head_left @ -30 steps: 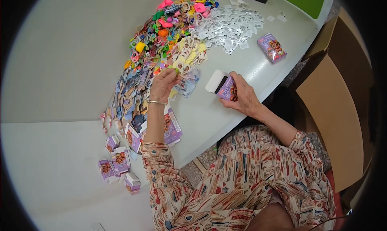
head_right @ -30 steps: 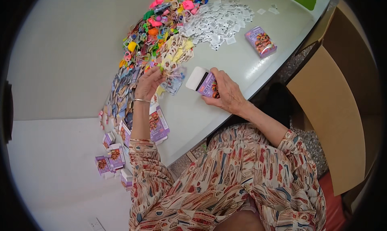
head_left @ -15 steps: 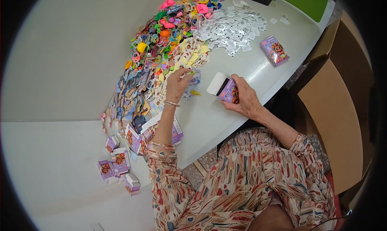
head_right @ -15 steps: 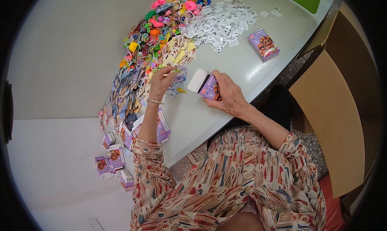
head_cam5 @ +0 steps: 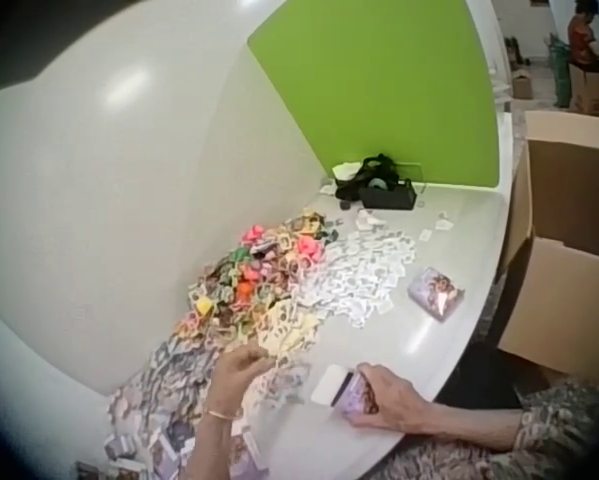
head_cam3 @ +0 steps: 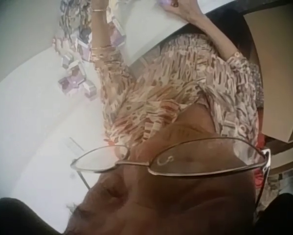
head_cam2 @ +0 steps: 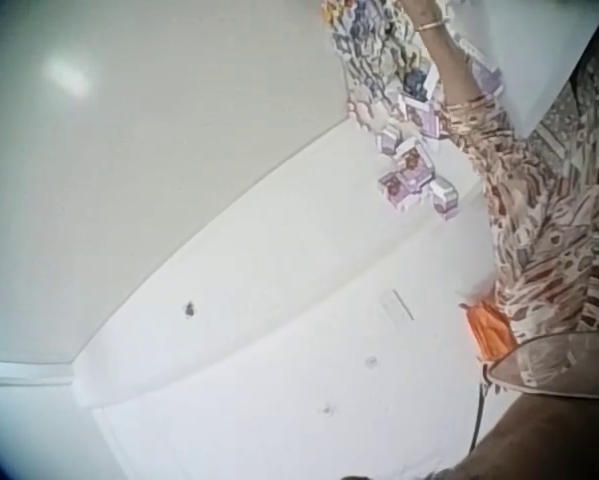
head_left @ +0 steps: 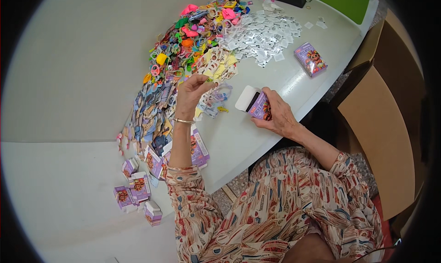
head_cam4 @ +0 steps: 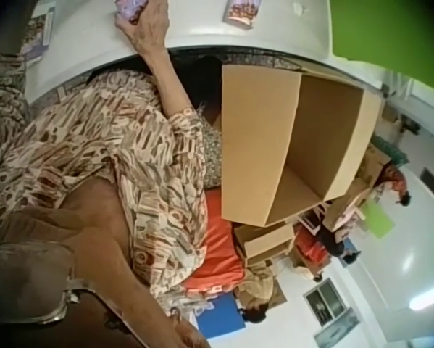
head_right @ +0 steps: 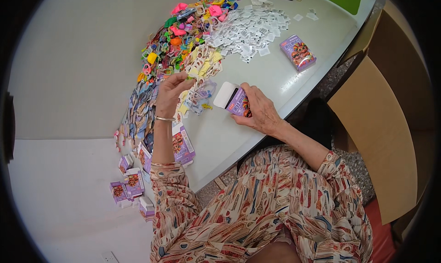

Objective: Putting small colorful toys into small purple plastic bags at a workstation.

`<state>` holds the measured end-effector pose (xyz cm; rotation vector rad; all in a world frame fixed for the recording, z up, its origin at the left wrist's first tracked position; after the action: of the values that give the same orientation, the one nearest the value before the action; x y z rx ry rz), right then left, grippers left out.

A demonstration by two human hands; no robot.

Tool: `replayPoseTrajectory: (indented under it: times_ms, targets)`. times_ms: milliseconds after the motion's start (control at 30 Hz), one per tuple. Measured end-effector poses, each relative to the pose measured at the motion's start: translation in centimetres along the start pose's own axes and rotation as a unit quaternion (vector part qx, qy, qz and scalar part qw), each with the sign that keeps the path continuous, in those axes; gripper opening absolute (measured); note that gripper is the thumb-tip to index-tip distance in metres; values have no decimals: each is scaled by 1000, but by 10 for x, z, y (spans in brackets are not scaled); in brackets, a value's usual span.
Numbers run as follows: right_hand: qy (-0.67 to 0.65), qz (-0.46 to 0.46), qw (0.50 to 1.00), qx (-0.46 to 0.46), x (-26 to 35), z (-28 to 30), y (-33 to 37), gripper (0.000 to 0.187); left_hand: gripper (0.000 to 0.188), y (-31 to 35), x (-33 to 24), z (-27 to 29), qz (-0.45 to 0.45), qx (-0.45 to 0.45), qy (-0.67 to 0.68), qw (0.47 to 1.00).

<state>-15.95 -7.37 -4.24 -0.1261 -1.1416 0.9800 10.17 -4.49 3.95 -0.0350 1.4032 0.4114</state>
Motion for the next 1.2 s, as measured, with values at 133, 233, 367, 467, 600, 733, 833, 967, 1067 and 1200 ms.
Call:
replayPoseTrajectory:
  times_ms: [133,233,367,467,600,733,833,967,1067,1200]
  targets:
    - [-6,5,1000,-6,3,-1,-1,82,18,14,1,16,-21,-32,-96,995]
    - [-3,-2,1000,5,4,0,-2,82,17,34,36,3,-140,-36,-322,936]
    - [2,6,1000,9,6,0,-2,82,25,48,65,-29,-245,-46,-608,754]
    - [19,24,1000,0,7,1,1,82,28,45,68,-29,-253,-92,-546,793]
    - [39,46,998,-8,9,0,1,83,27,45,60,-18,-214,-120,-451,858]
    - [43,31,999,0,10,6,1,84,28,41,51,-13,-140,-115,-375,909]
    - [45,21,999,-2,9,9,2,83,28,43,64,8,-57,-134,-225,963]
    - [55,8,998,-1,1,10,2,83,23,31,58,3,-88,-154,-228,957]
    - [67,1,998,9,0,6,1,83,20,19,50,-22,-197,-148,-310,918]
    - [61,4,998,-4,1,6,2,83,21,2,55,-40,-224,-157,-519,810]
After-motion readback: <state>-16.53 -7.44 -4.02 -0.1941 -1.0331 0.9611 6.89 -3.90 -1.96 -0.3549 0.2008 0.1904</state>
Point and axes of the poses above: each hand's wrist, its own y-axis away from the middle knuckle, its own z-axis out of the back of the hand, x = y × z, the point moved 2 cm from there along -y, towards the middle knuckle, and after that the axes turned 10 degrees about z, right-handed, at the moved point
